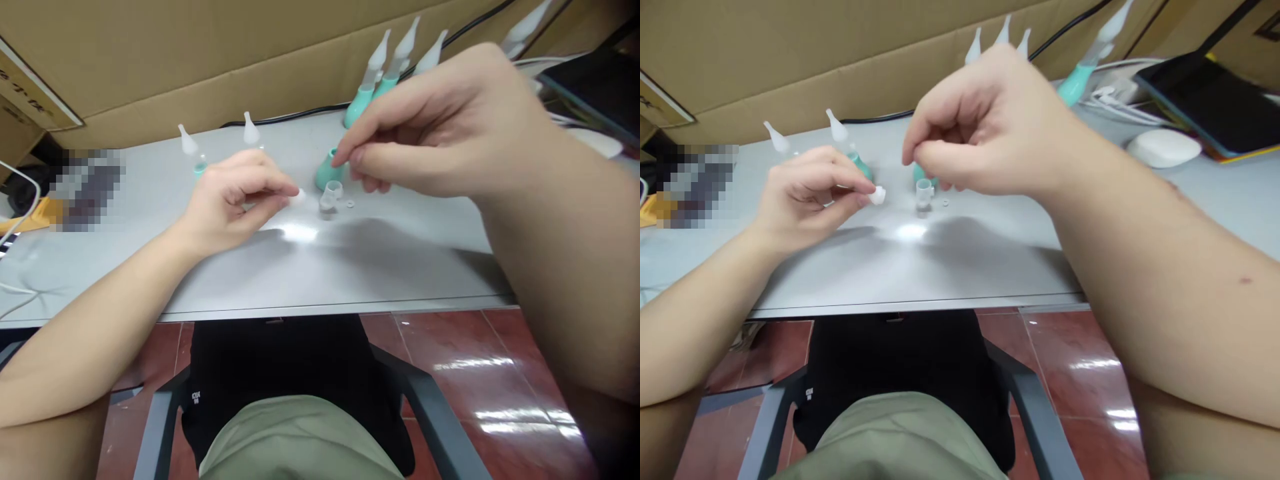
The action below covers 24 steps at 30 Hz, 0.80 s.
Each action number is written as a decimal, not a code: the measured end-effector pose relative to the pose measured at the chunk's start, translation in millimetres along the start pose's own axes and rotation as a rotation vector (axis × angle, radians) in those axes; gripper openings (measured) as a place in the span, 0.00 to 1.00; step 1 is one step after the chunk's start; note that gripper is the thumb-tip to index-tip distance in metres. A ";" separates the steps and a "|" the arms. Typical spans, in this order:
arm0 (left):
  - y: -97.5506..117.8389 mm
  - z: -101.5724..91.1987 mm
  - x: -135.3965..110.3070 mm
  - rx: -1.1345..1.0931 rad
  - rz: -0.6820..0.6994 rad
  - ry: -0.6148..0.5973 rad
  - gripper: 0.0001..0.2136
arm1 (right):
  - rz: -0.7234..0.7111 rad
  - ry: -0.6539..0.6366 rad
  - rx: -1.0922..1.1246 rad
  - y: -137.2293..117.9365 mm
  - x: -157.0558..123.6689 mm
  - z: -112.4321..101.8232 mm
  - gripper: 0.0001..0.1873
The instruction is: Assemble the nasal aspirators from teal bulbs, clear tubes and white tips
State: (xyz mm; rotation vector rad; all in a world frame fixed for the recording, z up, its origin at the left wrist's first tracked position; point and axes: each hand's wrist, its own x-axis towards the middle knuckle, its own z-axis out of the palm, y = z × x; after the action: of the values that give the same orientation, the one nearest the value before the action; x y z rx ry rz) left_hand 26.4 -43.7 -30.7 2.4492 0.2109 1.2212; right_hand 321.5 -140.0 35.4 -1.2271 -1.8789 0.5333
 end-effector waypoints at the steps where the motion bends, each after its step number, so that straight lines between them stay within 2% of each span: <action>1: -1.9 -1.1 -0.2 0.018 0.041 -0.013 0.07 | 0.001 0.004 -0.085 1.1 0.3 -6.3 0.09; 4: -5.4 -4.1 -1.4 0.038 0.103 -0.080 0.12 | 0.044 -0.132 -0.327 4.0 5.7 -21.4 0.10; 6: -4.4 -5.7 -1.9 0.048 0.097 -0.166 0.13 | 0.104 -0.247 -0.450 5.1 11.0 -27.6 0.11; 10: 1.4 -6.8 -1.6 0.037 -0.008 -0.385 0.13 | 0.258 -0.400 -0.608 12.3 18.1 -31.6 0.10; 12: 2.6 -5.9 -1.3 0.033 -0.057 -0.429 0.13 | 0.311 -0.444 -0.681 19.9 19.1 -30.0 0.10; 17: -3.1 -2.8 -2.9 -0.001 -0.063 -0.392 0.12 | 0.298 -0.482 -0.707 35.6 18.1 -20.1 0.08; 24: -10.4 0.2 -2.5 -0.009 -0.096 -0.348 0.21 | 0.206 -0.471 -0.623 50.9 17.6 -14.6 0.13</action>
State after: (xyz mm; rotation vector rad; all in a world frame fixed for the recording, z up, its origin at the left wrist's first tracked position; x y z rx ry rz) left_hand 25.5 -35.0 -36.9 2.5611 0.2190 0.7385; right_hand 358.0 -103.1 14.9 -1.8344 -2.4389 0.3710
